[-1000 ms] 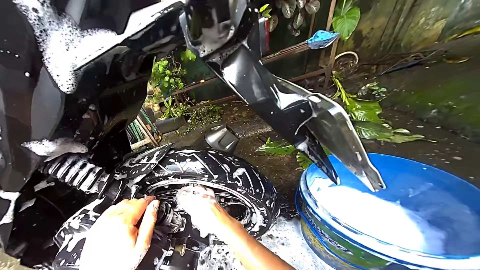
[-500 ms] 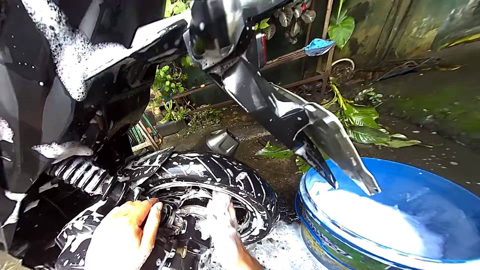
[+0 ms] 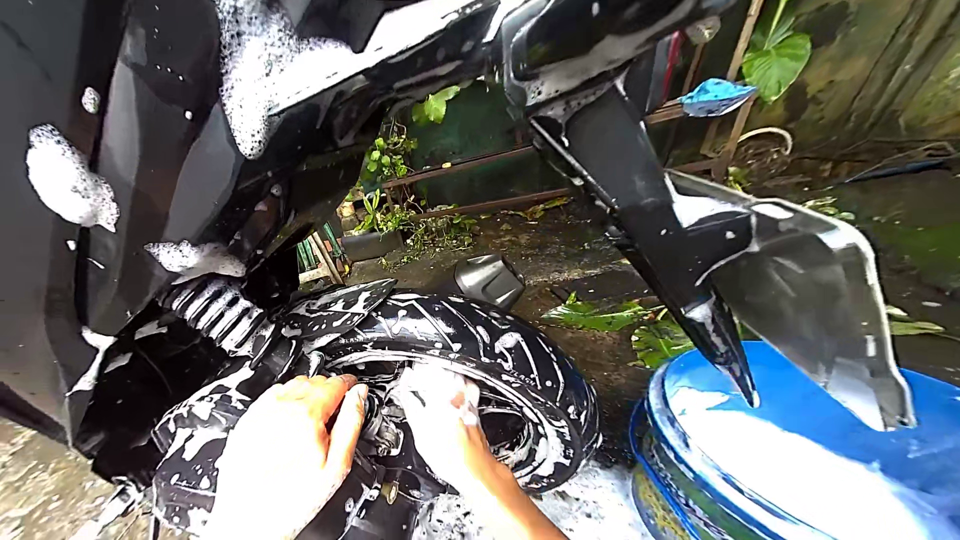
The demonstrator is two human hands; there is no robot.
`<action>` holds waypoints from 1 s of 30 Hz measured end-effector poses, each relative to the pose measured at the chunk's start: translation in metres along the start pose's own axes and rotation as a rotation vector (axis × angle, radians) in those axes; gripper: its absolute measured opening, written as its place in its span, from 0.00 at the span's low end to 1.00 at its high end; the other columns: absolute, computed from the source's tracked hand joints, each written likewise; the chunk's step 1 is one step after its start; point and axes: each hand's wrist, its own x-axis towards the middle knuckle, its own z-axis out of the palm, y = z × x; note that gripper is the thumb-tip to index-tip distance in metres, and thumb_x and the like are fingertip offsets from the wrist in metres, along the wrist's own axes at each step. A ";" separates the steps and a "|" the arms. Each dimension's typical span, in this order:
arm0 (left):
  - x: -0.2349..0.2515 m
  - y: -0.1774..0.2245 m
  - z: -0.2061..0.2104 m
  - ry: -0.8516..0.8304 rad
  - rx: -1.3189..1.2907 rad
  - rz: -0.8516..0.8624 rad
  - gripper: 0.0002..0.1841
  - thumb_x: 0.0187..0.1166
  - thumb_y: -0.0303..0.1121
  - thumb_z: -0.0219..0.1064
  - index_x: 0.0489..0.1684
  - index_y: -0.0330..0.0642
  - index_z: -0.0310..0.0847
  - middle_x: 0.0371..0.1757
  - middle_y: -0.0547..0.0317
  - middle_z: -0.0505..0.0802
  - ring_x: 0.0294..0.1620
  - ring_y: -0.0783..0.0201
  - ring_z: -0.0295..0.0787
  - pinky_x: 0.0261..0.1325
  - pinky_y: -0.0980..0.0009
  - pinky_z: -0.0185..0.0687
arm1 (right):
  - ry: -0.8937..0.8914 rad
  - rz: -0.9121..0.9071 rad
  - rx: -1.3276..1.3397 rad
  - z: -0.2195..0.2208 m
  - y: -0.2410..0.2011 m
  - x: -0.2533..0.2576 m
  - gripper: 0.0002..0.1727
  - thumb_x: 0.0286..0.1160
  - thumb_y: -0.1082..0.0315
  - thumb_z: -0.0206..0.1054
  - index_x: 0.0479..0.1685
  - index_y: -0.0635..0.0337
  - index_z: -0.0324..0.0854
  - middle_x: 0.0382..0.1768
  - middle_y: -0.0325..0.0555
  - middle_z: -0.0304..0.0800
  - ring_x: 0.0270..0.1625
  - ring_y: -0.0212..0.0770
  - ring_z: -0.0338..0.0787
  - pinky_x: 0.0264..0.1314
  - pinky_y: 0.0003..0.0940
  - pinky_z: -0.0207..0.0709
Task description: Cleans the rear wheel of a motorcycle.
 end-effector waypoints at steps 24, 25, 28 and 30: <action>-0.003 -0.004 0.000 0.036 -0.093 0.018 0.25 0.87 0.51 0.50 0.39 0.54 0.97 0.36 0.67 0.97 0.43 0.67 0.94 0.44 0.58 0.87 | 0.077 0.224 0.052 -0.001 0.041 -0.082 0.21 0.73 0.70 0.63 0.64 0.65 0.86 0.69 0.70 0.82 0.74 0.73 0.77 0.71 0.71 0.70; -0.003 -0.005 0.000 0.031 -0.090 0.023 0.25 0.87 0.51 0.50 0.41 0.53 0.97 0.36 0.66 0.97 0.44 0.66 0.94 0.45 0.58 0.87 | 0.003 0.206 0.023 -0.005 0.033 -0.083 0.20 0.74 0.69 0.62 0.63 0.63 0.88 0.68 0.67 0.84 0.75 0.72 0.76 0.69 0.72 0.70; -0.003 -0.004 -0.001 0.026 -0.093 0.032 0.24 0.86 0.50 0.51 0.39 0.51 0.97 0.35 0.63 0.97 0.42 0.65 0.94 0.44 0.56 0.87 | -0.418 0.252 -0.079 -0.025 0.039 -0.059 0.22 0.86 0.63 0.52 0.71 0.57 0.84 0.74 0.62 0.81 0.82 0.66 0.71 0.78 0.70 0.63; -0.001 -0.005 -0.002 0.039 -0.089 0.043 0.24 0.87 0.49 0.51 0.38 0.51 0.96 0.33 0.64 0.96 0.41 0.65 0.93 0.42 0.58 0.86 | -0.552 0.234 -0.081 -0.031 0.052 -0.031 0.23 0.89 0.62 0.49 0.74 0.58 0.81 0.75 0.61 0.79 0.83 0.62 0.72 0.83 0.64 0.63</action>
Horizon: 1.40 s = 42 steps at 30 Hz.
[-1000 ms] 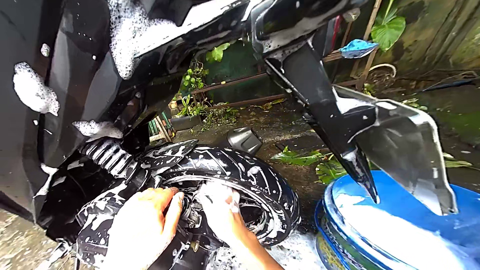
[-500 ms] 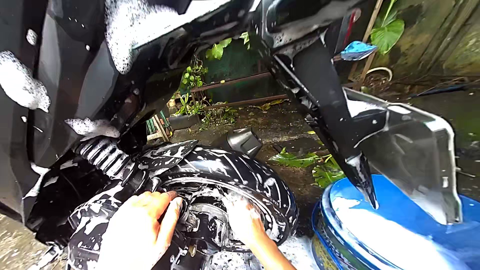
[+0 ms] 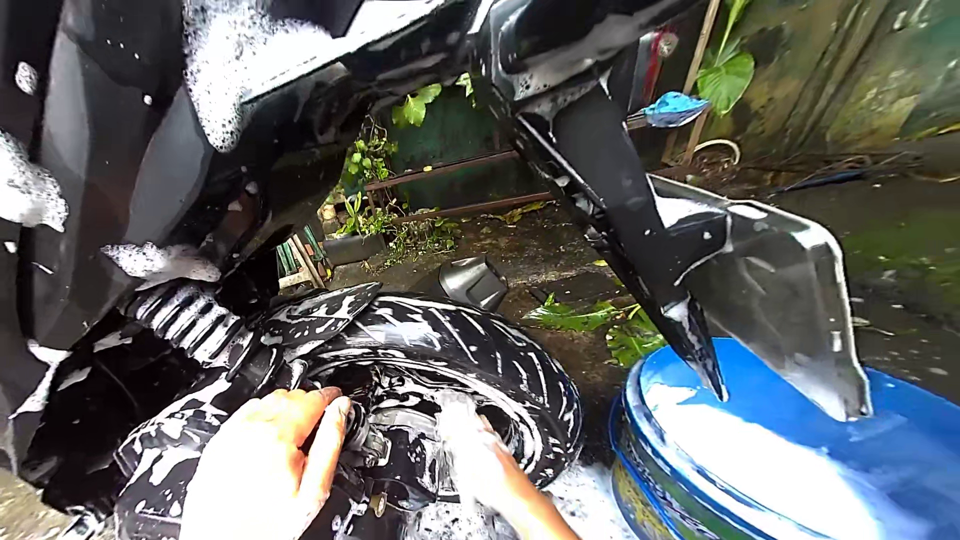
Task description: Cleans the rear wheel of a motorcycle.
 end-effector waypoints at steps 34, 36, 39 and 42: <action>0.002 0.003 -0.004 -0.048 0.016 0.017 0.24 0.89 0.47 0.50 0.43 0.48 0.96 0.38 0.61 0.98 0.46 0.63 0.95 0.53 0.58 0.87 | 0.704 -0.171 0.292 0.063 -0.008 -0.016 0.20 0.83 0.59 0.60 0.63 0.59 0.89 0.68 0.57 0.88 0.76 0.59 0.81 0.78 0.60 0.72; 0.000 0.003 -0.004 -0.037 0.007 0.016 0.24 0.89 0.47 0.51 0.43 0.48 0.96 0.38 0.62 0.98 0.46 0.64 0.95 0.53 0.60 0.87 | 0.574 -0.405 0.075 0.030 -0.030 0.008 0.18 0.85 0.59 0.57 0.60 0.53 0.90 0.63 0.48 0.92 0.72 0.50 0.86 0.74 0.52 0.79; 0.001 0.004 -0.003 -0.027 0.026 0.002 0.23 0.88 0.48 0.51 0.41 0.50 0.96 0.37 0.64 0.97 0.45 0.65 0.94 0.50 0.60 0.87 | 0.133 -0.430 -0.040 -0.005 -0.080 0.045 0.22 0.90 0.57 0.48 0.64 0.52 0.87 0.61 0.50 0.91 0.70 0.52 0.86 0.72 0.57 0.77; 0.002 0.003 -0.004 -0.066 0.015 0.004 0.23 0.89 0.48 0.51 0.45 0.49 0.96 0.40 0.62 0.98 0.46 0.65 0.95 0.52 0.59 0.87 | -0.203 -0.461 0.065 -0.016 -0.097 0.076 0.23 0.93 0.63 0.44 0.72 0.56 0.81 0.66 0.58 0.87 0.73 0.57 0.84 0.76 0.62 0.71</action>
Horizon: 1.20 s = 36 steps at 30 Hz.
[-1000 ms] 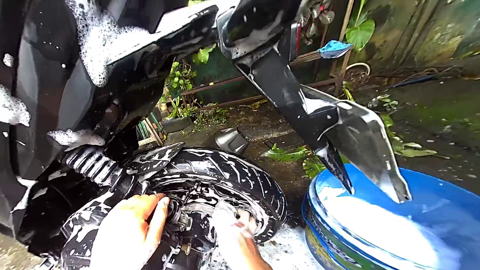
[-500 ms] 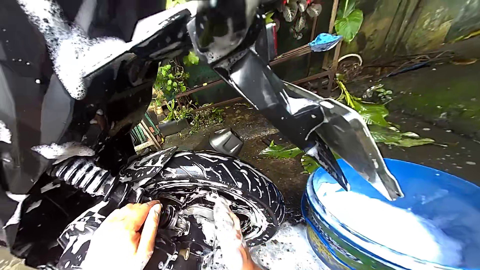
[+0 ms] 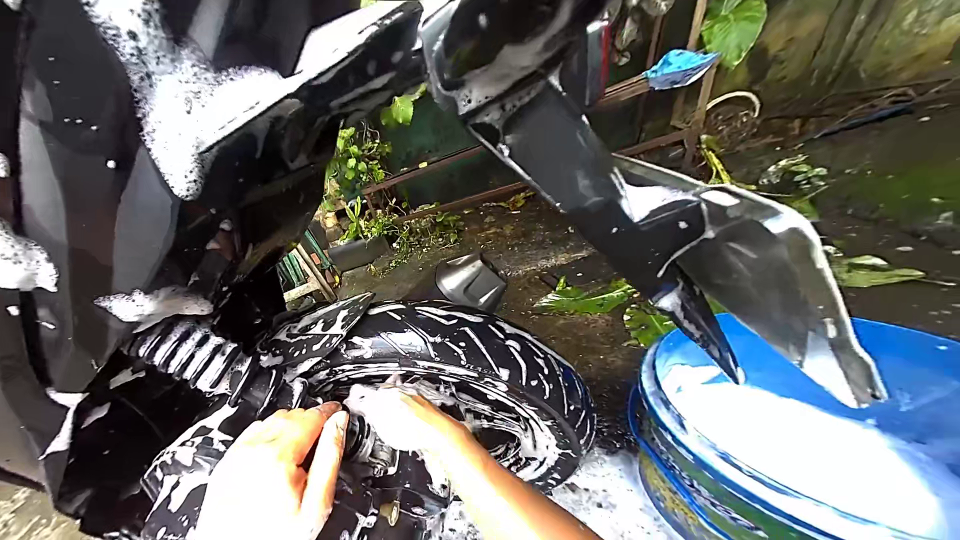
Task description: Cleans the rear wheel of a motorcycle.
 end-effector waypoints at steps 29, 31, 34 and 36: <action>0.004 -0.001 0.003 -0.036 0.032 -0.032 0.26 0.88 0.52 0.49 0.42 0.52 0.96 0.37 0.64 0.97 0.45 0.65 0.95 0.49 0.56 0.88 | 0.967 0.156 0.099 0.119 0.029 -0.114 0.16 0.77 0.64 0.65 0.54 0.63 0.91 0.61 0.58 0.92 0.73 0.57 0.85 0.83 0.54 0.69; 0.002 -0.001 0.001 -0.016 0.019 -0.018 0.24 0.88 0.51 0.50 0.42 0.52 0.96 0.36 0.65 0.97 0.44 0.67 0.93 0.48 0.59 0.87 | 0.932 0.094 0.074 0.103 0.008 -0.117 0.15 0.79 0.63 0.65 0.54 0.62 0.91 0.58 0.56 0.92 0.70 0.55 0.86 0.81 0.56 0.70; -0.001 -0.001 0.002 0.001 -0.011 -0.017 0.24 0.88 0.50 0.51 0.41 0.52 0.97 0.34 0.66 0.96 0.41 0.68 0.93 0.45 0.62 0.86 | 0.754 -0.051 -0.002 0.080 0.000 -0.103 0.22 0.80 0.46 0.65 0.55 0.52 0.90 0.64 0.50 0.90 0.73 0.47 0.84 0.79 0.48 0.75; -0.002 -0.001 0.002 0.010 -0.016 -0.031 0.24 0.87 0.50 0.51 0.40 0.53 0.97 0.33 0.67 0.95 0.40 0.68 0.92 0.43 0.61 0.86 | 0.746 -0.067 -0.052 0.081 0.016 -0.090 0.25 0.79 0.41 0.61 0.56 0.50 0.90 0.69 0.53 0.87 0.76 0.51 0.82 0.78 0.53 0.75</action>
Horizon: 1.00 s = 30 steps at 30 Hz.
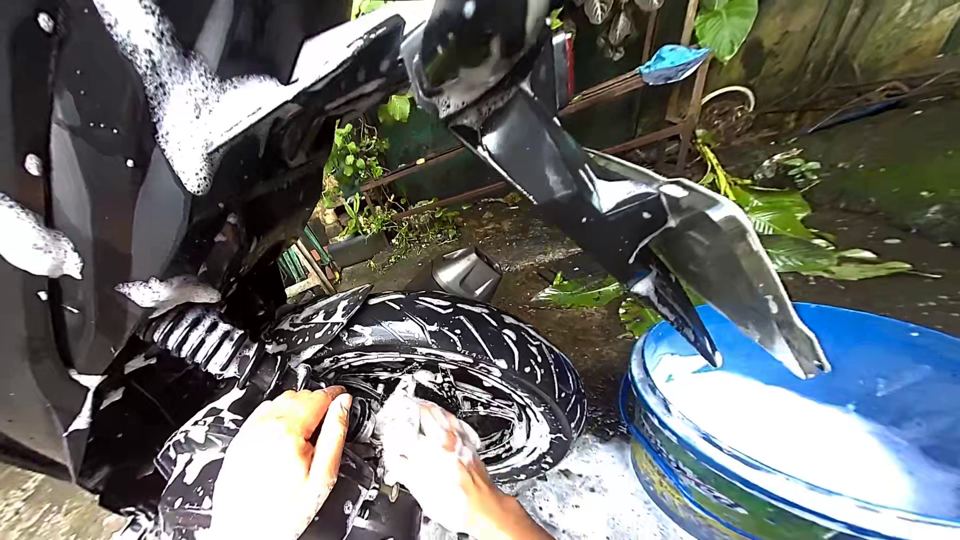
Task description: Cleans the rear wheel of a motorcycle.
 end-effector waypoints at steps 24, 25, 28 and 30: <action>0.002 0.004 -0.005 -0.035 0.046 0.012 0.24 0.88 0.51 0.50 0.43 0.53 0.96 0.38 0.68 0.96 0.46 0.69 0.92 0.50 0.61 0.86 | 0.069 -0.350 -0.305 0.002 0.042 -0.110 0.07 0.75 0.62 0.66 0.40 0.34 0.89 0.51 0.32 0.94 0.73 0.50 0.82 0.73 0.57 0.70; 0.001 0.004 -0.004 -0.032 0.042 0.011 0.24 0.88 0.50 0.50 0.42 0.53 0.96 0.38 0.68 0.96 0.46 0.68 0.92 0.51 0.61 0.86 | 0.046 -0.308 -0.278 0.000 0.037 -0.118 0.08 0.73 0.64 0.67 0.37 0.38 0.90 0.48 0.37 0.94 0.68 0.53 0.84 0.66 0.58 0.74; 0.000 0.007 -0.004 -0.042 0.060 0.001 0.24 0.88 0.51 0.50 0.43 0.52 0.96 0.38 0.67 0.96 0.47 0.67 0.93 0.51 0.59 0.87 | -0.128 -0.088 -0.075 -0.006 -0.017 -0.122 0.08 0.71 0.71 0.69 0.44 0.56 0.93 0.49 0.52 0.95 0.54 0.58 0.92 0.52 0.56 0.87; 0.001 0.007 -0.004 -0.048 0.062 0.002 0.24 0.88 0.51 0.50 0.43 0.53 0.96 0.37 0.67 0.96 0.46 0.68 0.92 0.50 0.60 0.86 | -0.386 0.117 -0.048 -0.005 -0.049 -0.114 0.16 0.77 0.63 0.66 0.59 0.57 0.89 0.55 0.55 0.93 0.57 0.59 0.92 0.58 0.57 0.86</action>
